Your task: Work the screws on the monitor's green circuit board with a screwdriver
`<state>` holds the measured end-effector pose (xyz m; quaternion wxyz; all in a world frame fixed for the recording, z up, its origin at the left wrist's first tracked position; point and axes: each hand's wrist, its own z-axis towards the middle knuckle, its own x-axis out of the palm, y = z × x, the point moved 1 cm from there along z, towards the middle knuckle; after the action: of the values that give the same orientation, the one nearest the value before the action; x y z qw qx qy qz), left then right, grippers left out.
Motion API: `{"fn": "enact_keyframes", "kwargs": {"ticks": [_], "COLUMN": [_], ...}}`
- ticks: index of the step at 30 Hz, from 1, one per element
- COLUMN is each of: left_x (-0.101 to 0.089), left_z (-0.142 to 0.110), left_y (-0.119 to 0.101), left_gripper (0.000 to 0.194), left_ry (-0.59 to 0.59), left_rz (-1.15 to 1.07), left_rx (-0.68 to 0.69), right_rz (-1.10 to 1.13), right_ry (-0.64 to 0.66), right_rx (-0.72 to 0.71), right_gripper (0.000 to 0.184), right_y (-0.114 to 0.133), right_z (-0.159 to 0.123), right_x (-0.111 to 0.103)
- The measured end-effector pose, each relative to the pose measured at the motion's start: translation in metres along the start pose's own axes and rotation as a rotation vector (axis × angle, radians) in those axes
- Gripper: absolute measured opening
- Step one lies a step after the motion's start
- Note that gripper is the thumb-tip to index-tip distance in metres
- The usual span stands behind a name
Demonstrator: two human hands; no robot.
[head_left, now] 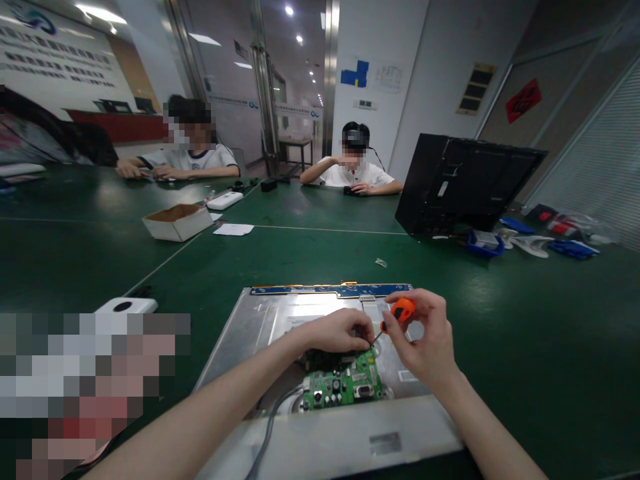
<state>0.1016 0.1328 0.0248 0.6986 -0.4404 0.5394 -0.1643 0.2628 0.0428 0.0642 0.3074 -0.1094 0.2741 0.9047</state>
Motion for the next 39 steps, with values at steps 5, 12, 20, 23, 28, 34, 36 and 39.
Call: {"fn": "enact_keyframes", "kwargs": {"ticks": [5,12,20,23,28,34,36,39], "left_x": [0.0004,0.0022,0.0005,0.0006,0.0009,0.0016,0.0020,0.0023], "left_z": [0.0010,0.0009,-0.0003,-0.0003,-0.0002,-0.0001,0.0001,0.0004], "left_y": [0.0001,0.0015,-0.0012,-0.0010,-0.0004,0.0005,0.0013,0.0024], "left_gripper": [0.012,0.010,0.013,0.013,0.013,0.013,0.010,0.010], "left_ry": [0.013,-0.015,-0.011,-0.011,-0.004,-0.004,-0.003,-0.005], "left_rz": [-0.012,-0.020,-0.009,-0.010,-0.015,-0.015,-0.028,-0.046], "left_rx": [0.010,0.003,0.001,0.003,0.000,0.009,0.011,0.012], "right_rz": [0.002,-0.032,-0.012,-0.012,-0.007,-0.020,-0.012,0.003], "right_ry": [0.049,0.109,0.054,0.056,0.079,0.123,0.133,0.120], "right_rx": [-0.042,-0.023,0.007,-0.025,-0.056,-0.042,-0.048,-0.037], "right_gripper": [0.031,0.038,0.036,0.035,0.037,0.043,0.046,0.045], "right_y": [-0.0001,-0.0009,-0.0029,-0.0025,-0.0013,0.0020,0.0024,0.0001], "right_z": [0.0018,0.0018,-0.0010,0.0008,0.0031,0.0045,0.0046,0.0020], "right_x": [-0.0006,-0.0010,0.0002,-0.0001,-0.0013,-0.0025,-0.0022,-0.0010]}}
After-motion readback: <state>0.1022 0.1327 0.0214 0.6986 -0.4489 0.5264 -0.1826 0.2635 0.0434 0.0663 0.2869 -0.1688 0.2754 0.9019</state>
